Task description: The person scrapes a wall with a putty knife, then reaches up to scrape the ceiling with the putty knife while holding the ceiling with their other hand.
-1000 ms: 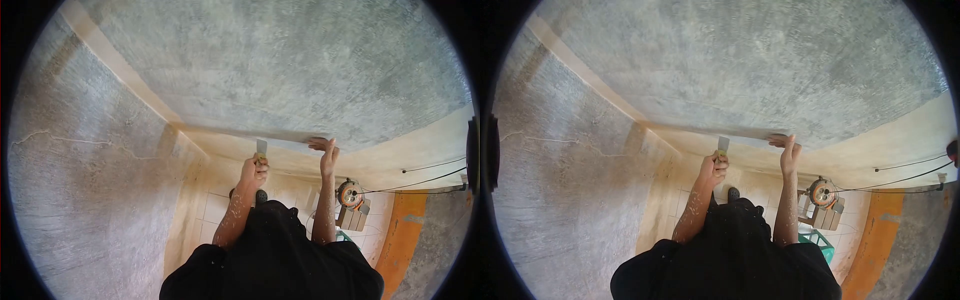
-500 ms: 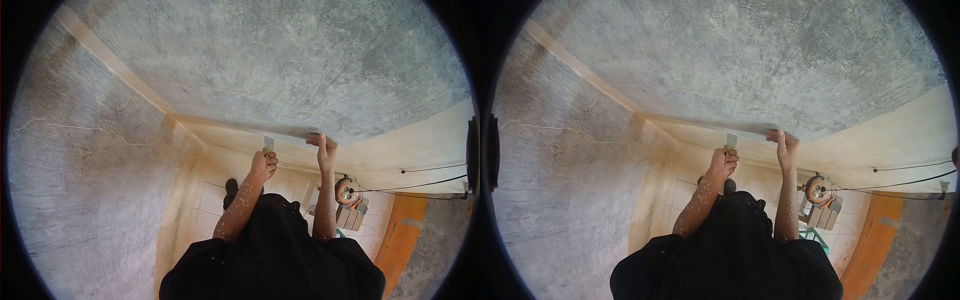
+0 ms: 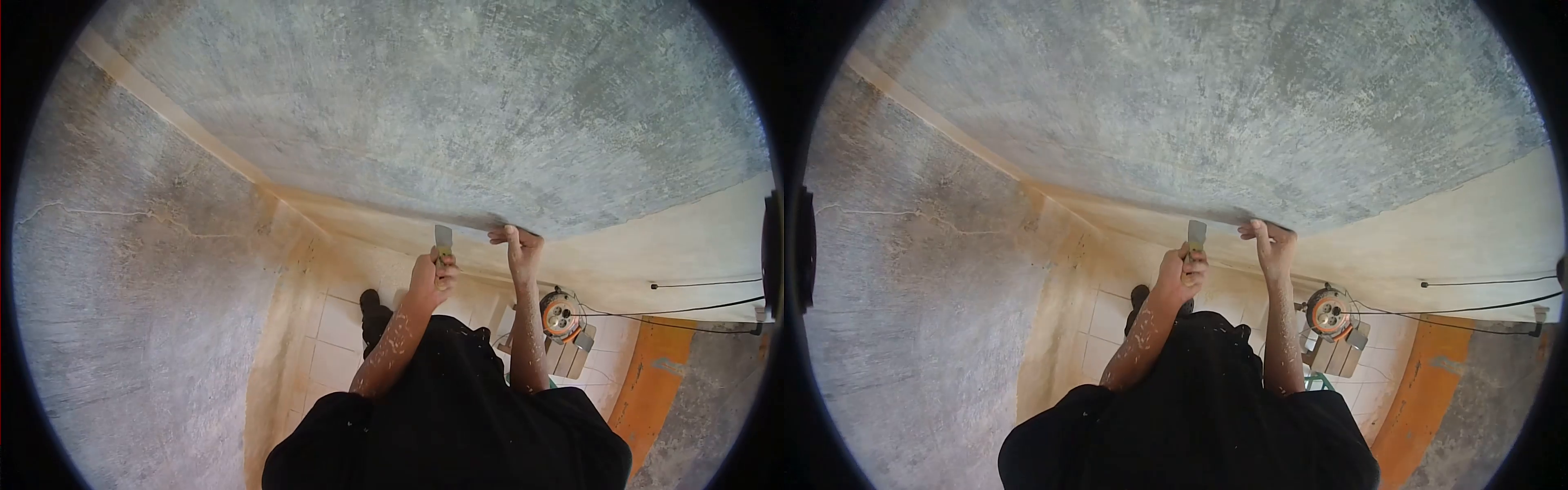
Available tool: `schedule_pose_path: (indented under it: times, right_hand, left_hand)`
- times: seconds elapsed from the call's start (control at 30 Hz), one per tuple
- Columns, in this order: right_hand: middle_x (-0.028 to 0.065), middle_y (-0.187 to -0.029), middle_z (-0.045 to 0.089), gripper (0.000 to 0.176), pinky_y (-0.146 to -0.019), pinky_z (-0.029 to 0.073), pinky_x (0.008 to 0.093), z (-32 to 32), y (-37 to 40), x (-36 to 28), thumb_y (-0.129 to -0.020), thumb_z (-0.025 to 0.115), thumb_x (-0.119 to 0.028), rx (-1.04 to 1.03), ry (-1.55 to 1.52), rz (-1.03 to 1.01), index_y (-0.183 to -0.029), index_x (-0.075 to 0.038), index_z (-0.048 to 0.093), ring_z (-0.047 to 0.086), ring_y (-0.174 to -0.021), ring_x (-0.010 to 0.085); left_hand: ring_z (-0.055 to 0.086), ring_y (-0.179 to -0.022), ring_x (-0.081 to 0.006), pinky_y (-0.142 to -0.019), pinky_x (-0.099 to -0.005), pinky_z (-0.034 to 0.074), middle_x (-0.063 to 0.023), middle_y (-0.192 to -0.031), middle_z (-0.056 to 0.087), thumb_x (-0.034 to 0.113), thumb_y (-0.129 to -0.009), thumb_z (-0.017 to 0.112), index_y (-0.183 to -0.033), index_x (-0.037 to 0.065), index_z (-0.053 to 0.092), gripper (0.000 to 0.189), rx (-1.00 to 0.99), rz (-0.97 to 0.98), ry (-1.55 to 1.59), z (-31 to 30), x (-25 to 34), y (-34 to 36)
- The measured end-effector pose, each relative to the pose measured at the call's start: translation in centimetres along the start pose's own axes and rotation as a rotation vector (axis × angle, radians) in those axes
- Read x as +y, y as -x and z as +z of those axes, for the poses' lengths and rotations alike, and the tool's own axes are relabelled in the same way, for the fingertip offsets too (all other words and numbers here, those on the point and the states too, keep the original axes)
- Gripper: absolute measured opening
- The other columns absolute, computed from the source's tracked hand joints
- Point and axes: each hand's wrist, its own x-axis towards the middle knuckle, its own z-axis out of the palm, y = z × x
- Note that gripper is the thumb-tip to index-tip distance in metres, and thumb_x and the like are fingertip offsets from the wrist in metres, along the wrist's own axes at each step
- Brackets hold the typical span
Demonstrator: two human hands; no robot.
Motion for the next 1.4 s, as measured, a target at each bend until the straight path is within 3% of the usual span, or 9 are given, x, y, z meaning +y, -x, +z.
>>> schedule_pose_path:
  times: [0.4, 0.5, 0.6, 0.7, 0.87, 1.0, 1.1, 1.3, 1.4]
  right_hand:
    - [0.0151, -0.067, 0.068, 0.043, -0.057, 0.054, 0.0296, 0.4, 0.1, 0.7, -0.097, 0.054, -0.024, 0.063, -0.046, -0.014, -0.074, 0.010, 0.067, 0.066, -0.059, 0.0194]
    - [0.0148, -0.067, 0.068, 0.044, -0.056, 0.053, 0.0297, 0.7, 0.2, 0.4, -0.097, 0.053, -0.025, 0.084, -0.059, 0.005, -0.074, 0.010, 0.067, 0.066, -0.058, 0.0194]
    - [0.0129, -0.065, 0.069, 0.033, -0.057, 0.054, 0.0297, 0.5, 0.1, 0.7, -0.093, 0.058, -0.016, 0.089, -0.069, 0.029, -0.073, 0.008, 0.069, 0.066, -0.058, 0.0175]
    - [0.0146, -0.066, 0.068, 0.047, -0.055, 0.053, 0.0290, 0.2, 0.1, 1.0, -0.099, 0.050, -0.027, 0.042, 0.037, -0.030, -0.074, 0.010, 0.067, 0.066, -0.057, 0.0188]
    - [0.0136, -0.065, 0.068, 0.041, -0.055, 0.054, 0.0294, -0.1, 0.7, 0.8, -0.097, 0.053, -0.022, 0.066, 0.021, -0.009, -0.074, 0.009, 0.068, 0.067, -0.057, 0.0186]
    - [0.0137, -0.065, 0.068, 0.041, -0.056, 0.054, 0.0300, 0.2, 0.2, 0.8, -0.097, 0.053, -0.021, 0.078, -0.055, -0.001, -0.075, 0.009, 0.068, 0.067, -0.057, 0.0191]
    - [0.0142, -0.066, 0.068, 0.043, -0.055, 0.055, 0.0309, 0.2, 0.2, 0.3, -0.098, 0.052, -0.023, 0.066, -0.042, 0.007, -0.075, 0.010, 0.067, 0.067, -0.057, 0.0195]
    - [0.0143, -0.066, 0.068, 0.043, -0.056, 0.055, 0.0300, 0.2, 0.1, 0.7, -0.098, 0.051, -0.022, 0.063, -0.051, -0.010, -0.075, 0.010, 0.067, 0.067, -0.058, 0.0196]
    - [0.0146, -0.066, 0.068, 0.043, -0.057, 0.055, 0.0295, -0.1, 0.2, 0.6, -0.098, 0.050, -0.022, 0.050, -0.045, -0.005, -0.074, 0.009, 0.068, 0.067, -0.058, 0.0198]
  left_hand:
    - [0.036, -0.045, -0.0051, -0.033, -0.0221, 0.025, 0.0036, -0.069, 0.045, 0.036, -0.102, 0.031, -0.086, 0.011, 0.044, 0.032, 0.032, 0.012, -0.027, 0.6, -1.8, -0.9]
    - [0.037, -0.045, -0.0055, -0.034, -0.0221, 0.025, 0.0034, -0.069, 0.046, 0.037, -0.102, 0.031, -0.088, 0.012, 0.044, 0.032, 0.103, 0.021, -0.176, -0.4, -2.3, -2.9]
    - [0.037, -0.045, -0.0055, -0.034, -0.0225, 0.025, 0.0031, -0.068, 0.046, 0.036, -0.102, 0.031, -0.088, 0.012, 0.043, 0.030, 0.094, -0.023, -0.082, 0.5, -2.8, -1.8]
    - [0.037, -0.046, -0.0055, -0.034, -0.0227, 0.024, 0.0028, -0.070, 0.046, 0.037, -0.102, 0.031, -0.089, 0.013, 0.042, 0.030, 0.143, 0.053, -0.223, -0.2, -3.8, -2.9]
    - [0.035, -0.046, -0.0059, -0.034, -0.0225, 0.023, 0.0032, -0.069, 0.045, 0.035, -0.101, 0.033, -0.087, 0.015, 0.042, 0.026, 0.143, 0.034, -0.197, -0.8, -5.1, -2.7]
    - [0.036, -0.046, -0.0062, -0.034, -0.0224, 0.023, 0.0031, -0.068, 0.045, 0.035, -0.101, 0.035, -0.089, 0.014, 0.043, 0.026, 0.111, 0.033, -0.132, 0.5, -3.4, -1.7]
    - [0.036, -0.045, -0.0061, -0.034, -0.0220, 0.023, 0.0031, -0.069, 0.046, 0.034, -0.100, 0.036, -0.088, 0.014, 0.044, 0.024, 0.165, 0.140, -0.314, -0.3, -3.7, -2.2]
    - [0.034, -0.045, -0.0062, -0.037, -0.0224, 0.025, 0.0042, -0.066, 0.043, 0.035, -0.099, 0.036, -0.084, 0.018, 0.042, 0.023, 0.056, 0.110, -0.194, 0.1, -2.8, -1.2]
    - [0.034, -0.045, -0.0065, -0.037, -0.0229, 0.026, 0.0036, -0.067, 0.044, 0.038, -0.101, 0.033, -0.084, 0.018, 0.042, 0.027, 0.135, 0.122, -0.199, -0.6, -2.4, -2.7]
